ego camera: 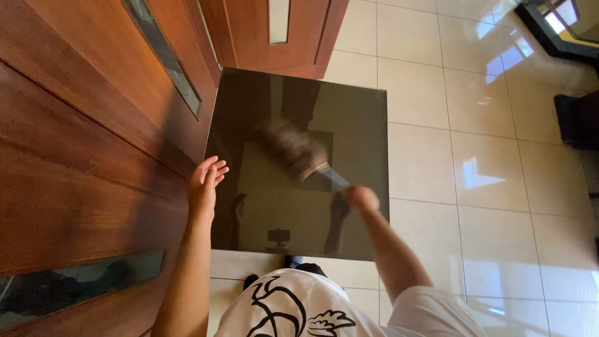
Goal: Dusting the surfaces of two small square tables using a feather duster.
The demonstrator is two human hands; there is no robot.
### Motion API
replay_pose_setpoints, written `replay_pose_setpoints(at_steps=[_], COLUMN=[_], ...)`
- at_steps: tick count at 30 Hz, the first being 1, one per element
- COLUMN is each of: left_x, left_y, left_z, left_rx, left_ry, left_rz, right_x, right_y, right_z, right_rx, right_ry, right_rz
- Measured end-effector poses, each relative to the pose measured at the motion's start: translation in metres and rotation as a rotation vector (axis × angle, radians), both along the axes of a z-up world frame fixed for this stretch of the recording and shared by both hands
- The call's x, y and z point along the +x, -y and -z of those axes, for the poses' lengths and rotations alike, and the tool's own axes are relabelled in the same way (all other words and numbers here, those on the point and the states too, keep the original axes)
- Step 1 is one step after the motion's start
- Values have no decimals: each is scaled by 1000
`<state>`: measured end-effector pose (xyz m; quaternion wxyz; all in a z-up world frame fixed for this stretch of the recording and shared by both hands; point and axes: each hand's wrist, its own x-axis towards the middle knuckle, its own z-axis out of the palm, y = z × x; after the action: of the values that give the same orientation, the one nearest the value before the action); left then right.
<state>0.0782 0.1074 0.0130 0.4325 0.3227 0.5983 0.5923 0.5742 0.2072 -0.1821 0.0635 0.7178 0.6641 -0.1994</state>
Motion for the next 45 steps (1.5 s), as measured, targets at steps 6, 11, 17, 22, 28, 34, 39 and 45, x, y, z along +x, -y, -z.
replay_pose_setpoints(at_steps=[6,11,17,22,28,34,39,45], left_x=[-10,1,9,9,1,22,26,16], left_y=[11,-1,-22,-18,-13,-26,-35,-27], left_z=[7,-3,10,5,18,12,13,6], left_rx=[-11,8,0,-18,-53,-20,-42,-76], left_ry=[37,5,-5,-19,-11,-10,-21,-32], left_rz=[-74,-68,-27,-43,-67,-30,9,2], right_x=[47,-52,-110,-27,24,-45,-72,10], right_y=[-88,-48,7,-60,-103,-77,-20,-52], right_z=[105,66,2,25,31,44,-25,6], right_rx=[365,-8,-306,-389,189,260,-91,-142], right_ry=[-123,-161,-618,-668,-593,-472,-503,-95], right_rz=[275,40,-313,-107,456,389,-214,-145])
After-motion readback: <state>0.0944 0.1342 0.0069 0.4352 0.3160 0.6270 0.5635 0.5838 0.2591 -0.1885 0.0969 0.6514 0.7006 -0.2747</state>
